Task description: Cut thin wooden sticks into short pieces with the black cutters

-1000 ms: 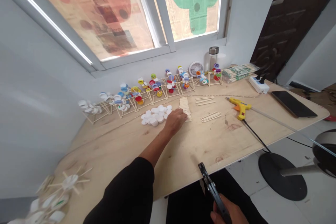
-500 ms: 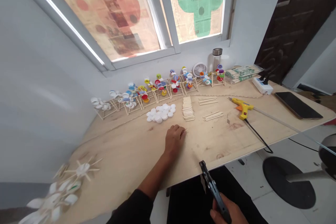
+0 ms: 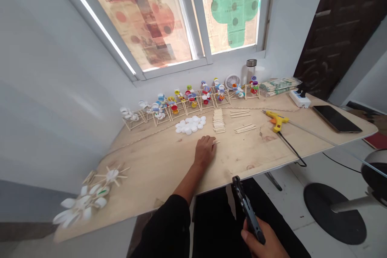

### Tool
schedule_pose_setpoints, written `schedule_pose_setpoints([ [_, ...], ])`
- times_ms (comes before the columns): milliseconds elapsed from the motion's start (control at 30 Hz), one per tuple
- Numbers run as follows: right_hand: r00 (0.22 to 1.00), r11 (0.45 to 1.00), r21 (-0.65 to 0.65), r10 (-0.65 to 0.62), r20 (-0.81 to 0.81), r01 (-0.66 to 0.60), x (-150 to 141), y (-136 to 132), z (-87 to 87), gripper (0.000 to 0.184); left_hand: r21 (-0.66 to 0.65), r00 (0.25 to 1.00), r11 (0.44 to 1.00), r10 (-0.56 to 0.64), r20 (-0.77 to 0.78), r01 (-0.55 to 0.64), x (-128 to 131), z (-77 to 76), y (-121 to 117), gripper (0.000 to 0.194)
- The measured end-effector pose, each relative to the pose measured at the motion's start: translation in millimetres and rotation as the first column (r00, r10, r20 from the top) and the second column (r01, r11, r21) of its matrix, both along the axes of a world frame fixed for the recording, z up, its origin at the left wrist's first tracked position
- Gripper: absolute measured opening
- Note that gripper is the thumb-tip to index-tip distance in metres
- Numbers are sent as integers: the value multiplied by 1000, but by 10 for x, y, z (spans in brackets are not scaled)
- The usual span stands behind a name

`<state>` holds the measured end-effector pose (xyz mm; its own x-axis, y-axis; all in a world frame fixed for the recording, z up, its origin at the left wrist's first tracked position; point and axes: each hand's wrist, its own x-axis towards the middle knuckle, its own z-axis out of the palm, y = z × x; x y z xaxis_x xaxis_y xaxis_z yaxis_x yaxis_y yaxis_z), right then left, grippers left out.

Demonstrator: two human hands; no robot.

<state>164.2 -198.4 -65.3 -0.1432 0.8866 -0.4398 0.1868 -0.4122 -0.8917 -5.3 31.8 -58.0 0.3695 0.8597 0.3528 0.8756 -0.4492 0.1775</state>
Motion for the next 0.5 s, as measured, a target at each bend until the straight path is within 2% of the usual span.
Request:
schedule_pose_setpoints([
  [267, 991, 999, -31, 15, -129, -19, 20, -60, -146, 32, 20, 993, 995, 93, 73, -94, -4, -31, 1, 26],
  [500, 988, 999, -41, -29, -150, 23, 38, -95, -95, 33, 26, 930, 942, 326, 168, -335, -75, -63, 59, 29],
])
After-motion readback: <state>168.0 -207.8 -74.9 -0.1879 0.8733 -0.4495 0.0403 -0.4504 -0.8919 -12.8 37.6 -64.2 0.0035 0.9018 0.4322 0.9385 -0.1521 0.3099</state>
